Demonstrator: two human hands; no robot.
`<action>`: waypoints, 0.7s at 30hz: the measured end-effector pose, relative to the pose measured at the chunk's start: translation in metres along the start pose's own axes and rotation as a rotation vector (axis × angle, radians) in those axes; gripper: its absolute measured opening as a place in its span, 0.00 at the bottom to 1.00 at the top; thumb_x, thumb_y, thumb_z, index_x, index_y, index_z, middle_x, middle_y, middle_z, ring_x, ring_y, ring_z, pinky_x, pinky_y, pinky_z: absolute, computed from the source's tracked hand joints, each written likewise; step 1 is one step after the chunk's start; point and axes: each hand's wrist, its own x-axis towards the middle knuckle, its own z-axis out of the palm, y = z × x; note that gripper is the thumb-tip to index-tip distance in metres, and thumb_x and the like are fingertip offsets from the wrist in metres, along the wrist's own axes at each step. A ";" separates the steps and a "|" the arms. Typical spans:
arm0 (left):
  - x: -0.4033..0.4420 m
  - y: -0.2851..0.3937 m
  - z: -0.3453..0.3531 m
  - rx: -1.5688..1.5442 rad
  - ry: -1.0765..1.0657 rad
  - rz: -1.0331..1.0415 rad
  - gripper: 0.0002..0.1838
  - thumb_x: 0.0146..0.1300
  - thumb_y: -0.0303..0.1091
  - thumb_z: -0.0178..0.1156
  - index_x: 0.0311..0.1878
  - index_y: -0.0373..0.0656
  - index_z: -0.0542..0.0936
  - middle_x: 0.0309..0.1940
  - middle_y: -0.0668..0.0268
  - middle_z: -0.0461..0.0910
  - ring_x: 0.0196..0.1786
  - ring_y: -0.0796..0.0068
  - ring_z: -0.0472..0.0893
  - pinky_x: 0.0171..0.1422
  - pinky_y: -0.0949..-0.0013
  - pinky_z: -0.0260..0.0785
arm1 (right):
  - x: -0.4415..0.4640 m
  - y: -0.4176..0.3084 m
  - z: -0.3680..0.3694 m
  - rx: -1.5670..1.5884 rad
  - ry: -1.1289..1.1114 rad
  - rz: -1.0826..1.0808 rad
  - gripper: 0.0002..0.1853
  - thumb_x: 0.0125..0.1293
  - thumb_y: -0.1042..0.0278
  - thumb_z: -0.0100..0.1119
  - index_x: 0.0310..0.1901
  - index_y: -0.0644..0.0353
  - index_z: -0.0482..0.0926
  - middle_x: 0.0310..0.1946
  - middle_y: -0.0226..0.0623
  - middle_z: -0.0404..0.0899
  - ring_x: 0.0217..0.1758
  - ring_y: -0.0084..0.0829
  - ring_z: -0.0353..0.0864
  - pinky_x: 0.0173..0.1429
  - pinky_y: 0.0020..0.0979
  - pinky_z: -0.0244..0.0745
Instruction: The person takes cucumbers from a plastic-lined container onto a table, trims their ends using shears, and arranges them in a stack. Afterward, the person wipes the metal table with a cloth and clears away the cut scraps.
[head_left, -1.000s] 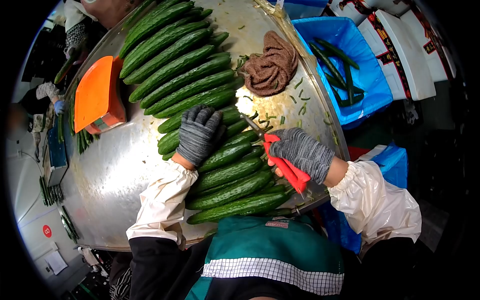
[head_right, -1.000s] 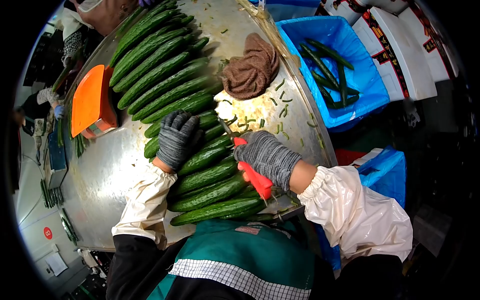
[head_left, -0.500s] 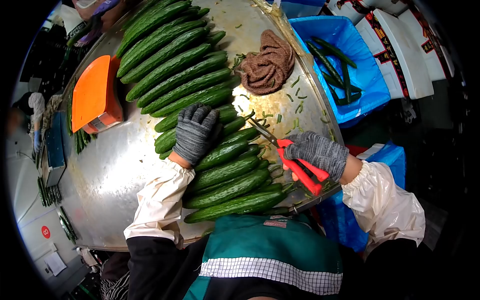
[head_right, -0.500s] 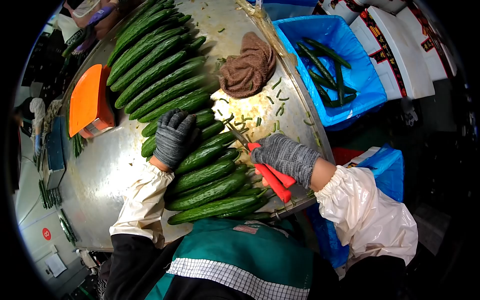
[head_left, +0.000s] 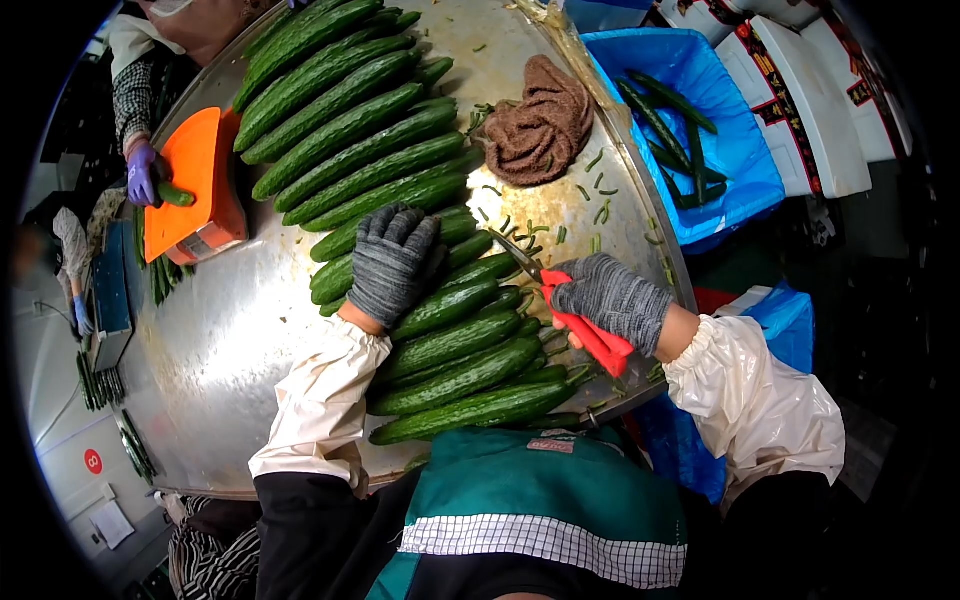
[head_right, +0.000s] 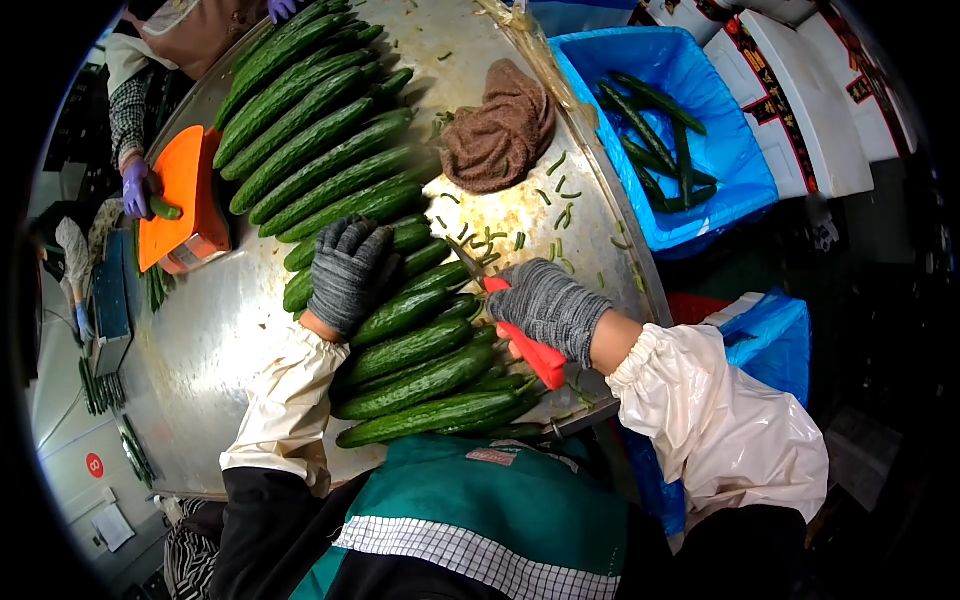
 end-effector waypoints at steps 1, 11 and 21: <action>0.000 0.000 0.000 -0.001 0.003 0.000 0.18 0.46 0.35 0.62 0.43 0.45 0.77 0.39 0.60 0.74 0.46 0.54 0.71 0.51 0.55 0.63 | -0.001 0.000 0.001 0.002 0.002 0.000 0.14 0.59 0.65 0.50 0.42 0.67 0.71 0.24 0.40 0.76 0.17 0.28 0.75 0.19 0.26 0.72; 0.004 0.002 -0.006 -0.029 -0.007 0.021 0.18 0.45 0.34 0.62 0.42 0.44 0.76 0.39 0.60 0.74 0.46 0.55 0.72 0.50 0.56 0.64 | -0.059 0.013 -0.034 0.012 -0.014 0.021 0.18 0.55 0.64 0.55 0.44 0.67 0.71 0.27 0.41 0.77 0.21 0.29 0.78 0.26 0.27 0.76; 0.008 0.009 -0.019 -0.032 -0.037 0.057 0.18 0.44 0.31 0.63 0.42 0.43 0.76 0.41 0.60 0.74 0.48 0.55 0.72 0.52 0.56 0.64 | -0.039 0.028 -0.023 0.012 -0.067 0.032 0.14 0.58 0.66 0.51 0.42 0.66 0.71 0.25 0.40 0.76 0.19 0.30 0.77 0.22 0.27 0.75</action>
